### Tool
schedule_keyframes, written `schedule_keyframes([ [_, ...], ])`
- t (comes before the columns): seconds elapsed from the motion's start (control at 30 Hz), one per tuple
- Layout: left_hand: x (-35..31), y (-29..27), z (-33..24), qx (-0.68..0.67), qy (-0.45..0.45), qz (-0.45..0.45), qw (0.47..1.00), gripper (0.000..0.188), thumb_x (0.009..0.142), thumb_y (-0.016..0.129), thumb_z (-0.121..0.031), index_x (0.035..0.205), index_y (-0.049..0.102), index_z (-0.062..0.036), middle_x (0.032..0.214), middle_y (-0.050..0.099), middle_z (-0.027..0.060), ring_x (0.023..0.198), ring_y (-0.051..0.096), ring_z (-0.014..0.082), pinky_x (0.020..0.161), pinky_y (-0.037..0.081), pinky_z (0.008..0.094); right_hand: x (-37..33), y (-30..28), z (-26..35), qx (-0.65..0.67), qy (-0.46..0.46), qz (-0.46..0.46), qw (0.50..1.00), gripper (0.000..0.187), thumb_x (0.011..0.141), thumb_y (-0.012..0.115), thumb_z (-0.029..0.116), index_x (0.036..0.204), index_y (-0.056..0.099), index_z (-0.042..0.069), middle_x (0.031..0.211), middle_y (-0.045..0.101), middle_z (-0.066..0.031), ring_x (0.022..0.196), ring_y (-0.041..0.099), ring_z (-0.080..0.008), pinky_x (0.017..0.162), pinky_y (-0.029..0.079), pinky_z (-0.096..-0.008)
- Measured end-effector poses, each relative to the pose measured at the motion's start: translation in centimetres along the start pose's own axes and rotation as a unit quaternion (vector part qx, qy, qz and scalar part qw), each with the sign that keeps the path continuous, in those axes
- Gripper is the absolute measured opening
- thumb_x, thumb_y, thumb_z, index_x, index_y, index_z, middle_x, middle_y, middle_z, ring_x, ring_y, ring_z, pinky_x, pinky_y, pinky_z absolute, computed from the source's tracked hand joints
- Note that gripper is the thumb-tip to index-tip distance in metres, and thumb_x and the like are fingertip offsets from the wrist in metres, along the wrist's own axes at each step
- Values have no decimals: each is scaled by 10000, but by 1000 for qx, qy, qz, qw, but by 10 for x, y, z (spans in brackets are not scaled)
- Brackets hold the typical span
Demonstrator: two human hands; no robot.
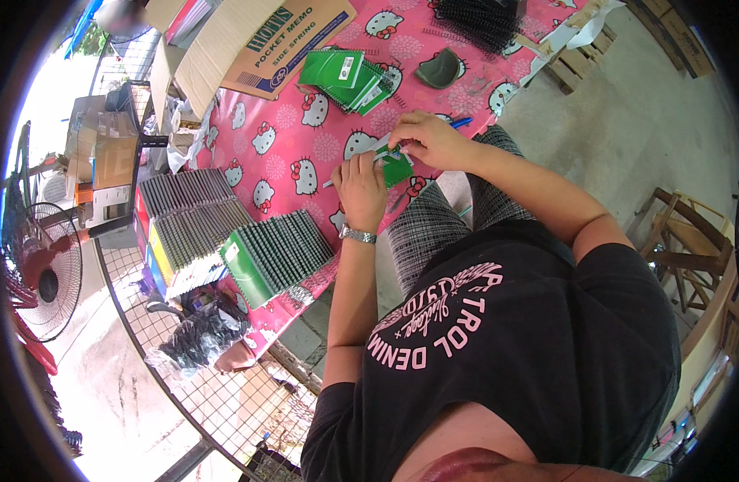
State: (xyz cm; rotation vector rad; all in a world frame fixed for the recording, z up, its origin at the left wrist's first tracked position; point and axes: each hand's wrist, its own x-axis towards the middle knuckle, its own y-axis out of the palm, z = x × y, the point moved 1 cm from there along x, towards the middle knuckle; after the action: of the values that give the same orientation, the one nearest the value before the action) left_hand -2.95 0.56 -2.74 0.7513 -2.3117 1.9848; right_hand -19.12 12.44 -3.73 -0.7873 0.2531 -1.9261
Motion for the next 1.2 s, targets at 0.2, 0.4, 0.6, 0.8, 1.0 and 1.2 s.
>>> schedule_keyframes([
  [0.2, 5, 2, -8, 1, 4, -12, 1000, 229, 897, 579, -159, 1104, 566, -62, 1035, 619, 109, 1006, 552, 297, 964, 357, 466, -6, 1, -5, 70, 88, 35, 993, 256, 836, 651, 101, 1088, 645, 54, 940, 660, -130, 930, 642, -349, 803, 512, -439],
  [0.4, 7, 5, -19, 2, 37, -21, 999, 265, 885, 591, -135, 1132, 533, -60, 1057, 606, 118, 1023, 549, 311, 988, 358, 487, 7, -6, 15, -74, 158, 98, 980, 398, 878, 625, 207, 1251, 550, 90, 935, 672, -192, 882, 657, -370, 777, 517, -467],
  [0.6, 2, 6, -11, -30, 33, -10, 999, 225, 892, 591, -167, 1084, 547, -58, 1052, 616, 117, 1017, 549, 320, 962, 375, 484, 14, -8, 20, -14, 139, 95, 986, 380, 865, 636, 271, 1183, 568, 73, 941, 645, -223, 884, 641, -401, 761, 510, -498],
  [0.8, 0, 7, -12, 9, -12, -17, 1000, 237, 864, 641, -206, 1070, 582, -104, 1068, 601, 71, 1092, 530, 291, 1002, 312, 595, 19, -66, -81, -378, 137, -56, 914, 455, 750, 726, 364, 1078, 638, 62, 1127, 587, -153, 1125, 532, -353, 904, 474, -457],
  [1.0, -15, 9, 0, -42, -50, -29, 997, 335, 802, 726, -253, 1052, 604, -65, 1049, 598, 97, 1044, 512, 328, 922, 358, 488, 29, -50, -12, 243, 151, 181, 941, 398, 738, 707, 161, 1111, 638, 41, 1153, 591, -86, 1147, 521, -225, 956, 440, -357],
  [1.2, -6, 4, -12, -73, -42, -20, 996, 385, 720, 792, -263, 993, 620, -52, 1044, 594, 107, 1021, 516, 324, 893, 392, 449, 32, -30, -27, 289, 227, 304, 879, 372, 722, 691, 119, 1079, 656, 20, 1085, 610, -44, 1006, 558, -150, 886, 433, -298],
])
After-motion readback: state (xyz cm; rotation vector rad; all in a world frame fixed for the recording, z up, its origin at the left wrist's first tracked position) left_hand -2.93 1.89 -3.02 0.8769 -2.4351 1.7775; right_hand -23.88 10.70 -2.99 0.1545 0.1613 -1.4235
